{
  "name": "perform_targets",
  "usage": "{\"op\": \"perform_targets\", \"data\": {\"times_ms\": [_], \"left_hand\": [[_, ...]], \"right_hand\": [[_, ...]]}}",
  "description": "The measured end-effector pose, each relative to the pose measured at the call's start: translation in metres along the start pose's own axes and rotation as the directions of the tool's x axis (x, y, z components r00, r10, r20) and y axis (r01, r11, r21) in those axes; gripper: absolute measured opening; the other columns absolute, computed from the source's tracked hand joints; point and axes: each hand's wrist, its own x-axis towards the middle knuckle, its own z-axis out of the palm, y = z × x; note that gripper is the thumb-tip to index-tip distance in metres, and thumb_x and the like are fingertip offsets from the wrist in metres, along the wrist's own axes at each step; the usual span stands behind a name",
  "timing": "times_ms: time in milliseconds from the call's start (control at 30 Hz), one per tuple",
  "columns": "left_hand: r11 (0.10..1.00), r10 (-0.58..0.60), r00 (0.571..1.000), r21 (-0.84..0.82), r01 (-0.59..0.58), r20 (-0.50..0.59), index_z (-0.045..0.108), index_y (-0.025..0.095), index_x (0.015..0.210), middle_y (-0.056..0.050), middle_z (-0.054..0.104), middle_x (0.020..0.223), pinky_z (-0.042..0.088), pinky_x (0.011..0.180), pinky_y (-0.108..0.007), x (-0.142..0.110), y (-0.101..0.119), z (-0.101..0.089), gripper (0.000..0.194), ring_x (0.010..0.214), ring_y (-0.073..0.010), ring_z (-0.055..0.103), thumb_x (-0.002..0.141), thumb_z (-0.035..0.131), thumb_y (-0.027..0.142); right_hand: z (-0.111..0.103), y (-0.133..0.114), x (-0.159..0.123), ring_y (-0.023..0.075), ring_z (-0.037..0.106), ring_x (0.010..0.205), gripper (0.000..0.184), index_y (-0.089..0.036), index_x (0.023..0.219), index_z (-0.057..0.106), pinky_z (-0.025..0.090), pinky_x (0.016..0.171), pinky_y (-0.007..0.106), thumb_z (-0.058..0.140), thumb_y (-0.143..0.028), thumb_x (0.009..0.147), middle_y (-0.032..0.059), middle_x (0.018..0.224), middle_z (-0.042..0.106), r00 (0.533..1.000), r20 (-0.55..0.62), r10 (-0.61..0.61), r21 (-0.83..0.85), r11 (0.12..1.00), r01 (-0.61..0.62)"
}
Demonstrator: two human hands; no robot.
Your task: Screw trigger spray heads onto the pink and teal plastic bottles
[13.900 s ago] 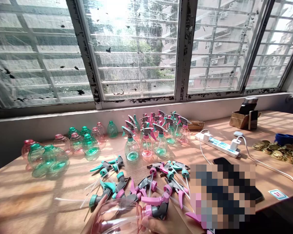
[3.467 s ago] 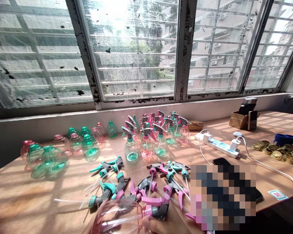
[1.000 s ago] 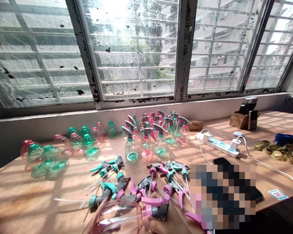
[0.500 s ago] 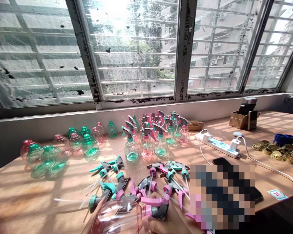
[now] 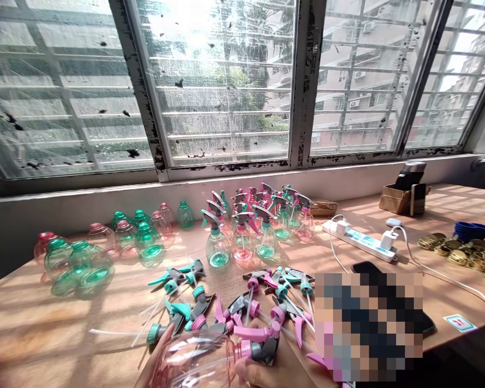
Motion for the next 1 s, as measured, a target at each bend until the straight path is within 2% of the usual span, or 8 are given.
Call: {"op": "perform_targets", "data": {"times_ms": [133,267,433,567,700,800,900,1000], "left_hand": [[0.994,-0.097,0.995,-0.050,0.096,-0.031,0.038,0.030,0.171,-0.011,0.067,0.157,0.045,0.125,-0.060,0.021,0.003,0.016,0.103,0.153,-0.0456,0.053,0.088,0.062,0.085],[0.994,-0.080,0.995,-0.077,0.074,-0.067,0.042,0.030,0.169,-0.012,0.069,0.154,0.048,0.121,-0.061,0.033,0.002,0.025,0.104,0.150,-0.0469,0.056,0.085,0.060,0.089],[0.991,-0.133,0.991,-0.007,0.133,0.008,0.041,0.029,0.169,-0.014,0.067,0.157,0.050,0.119,-0.061,0.026,0.013,0.018,0.099,0.146,-0.0473,0.060,0.088,0.067,0.081],[0.993,-0.117,0.993,0.017,0.117,-0.004,0.040,0.032,0.170,-0.012,0.065,0.159,0.051,0.120,-0.059,0.019,0.020,0.017,0.091,0.148,-0.0441,0.059,0.094,0.063,0.077],[0.994,-0.107,0.994,-0.026,0.106,-0.038,0.037,0.033,0.171,-0.009,0.062,0.162,0.051,0.121,-0.055,0.014,0.011,0.015,0.095,0.147,-0.0423,0.061,0.092,0.059,0.082],[0.992,-0.111,0.990,-0.069,0.105,-0.092,0.035,0.034,0.171,-0.009,0.062,0.163,0.049,0.122,-0.055,0.014,0.000,0.007,0.100,0.145,-0.0427,0.063,0.089,0.060,0.085],[0.985,-0.151,0.979,-0.098,0.139,-0.136,0.035,0.034,0.171,-0.010,0.066,0.158,0.046,0.125,-0.058,0.019,-0.007,0.001,0.102,0.143,-0.0437,0.065,0.087,0.059,0.088],[0.980,-0.184,0.974,-0.102,0.172,-0.131,0.038,0.029,0.169,-0.013,0.074,0.148,0.045,0.124,-0.061,0.027,-0.011,0.000,0.106,0.142,-0.0459,0.065,0.087,0.051,0.093]], "right_hand": [[-0.004,0.009,0.000,0.0301,0.073,0.090,0.047,-0.021,0.092,0.086,0.063,0.086,0.038,0.103,-0.052,0.061,0.0047,0.081,0.076,0.994,-0.110,-0.011,-0.010,1.000,0.010],[-0.005,0.013,0.001,0.0306,0.073,0.086,0.041,-0.021,0.086,0.086,0.063,0.086,0.042,0.103,-0.047,0.060,0.0044,0.077,0.075,0.992,-0.123,-0.014,-0.015,1.000,0.012],[-0.005,0.013,0.002,0.0319,0.074,0.090,0.049,-0.023,0.095,0.087,0.064,0.089,0.042,0.105,-0.046,0.055,0.0043,0.081,0.077,0.989,-0.147,-0.010,-0.028,1.000,0.006],[-0.004,0.014,0.003,0.0299,0.073,0.081,0.049,-0.021,0.095,0.088,0.064,0.084,0.041,0.103,-0.049,0.058,0.0040,0.074,0.075,0.990,-0.140,0.007,-0.032,0.999,-0.011],[-0.005,0.014,0.003,0.0312,0.074,0.089,0.054,-0.021,0.098,0.088,0.064,0.088,0.040,0.104,-0.049,0.055,0.0049,0.081,0.077,0.990,-0.143,0.004,-0.035,0.999,-0.009],[-0.005,0.016,0.003,0.0301,0.073,0.083,0.051,-0.021,0.095,0.088,0.064,0.086,0.042,0.104,-0.049,0.056,0.0046,0.079,0.076,0.991,-0.137,0.010,-0.033,0.999,-0.015],[-0.006,0.018,0.003,0.0315,0.073,0.085,0.050,-0.022,0.096,0.088,0.062,0.089,0.045,0.104,-0.049,0.057,0.0054,0.081,0.078,0.991,-0.134,0.006,-0.029,1.000,-0.010],[-0.007,0.019,0.004,0.0326,0.073,0.089,0.053,-0.022,0.101,0.088,0.061,0.092,0.046,0.103,-0.048,0.058,0.0063,0.085,0.079,0.992,-0.126,0.001,-0.026,1.000,-0.004]]}}
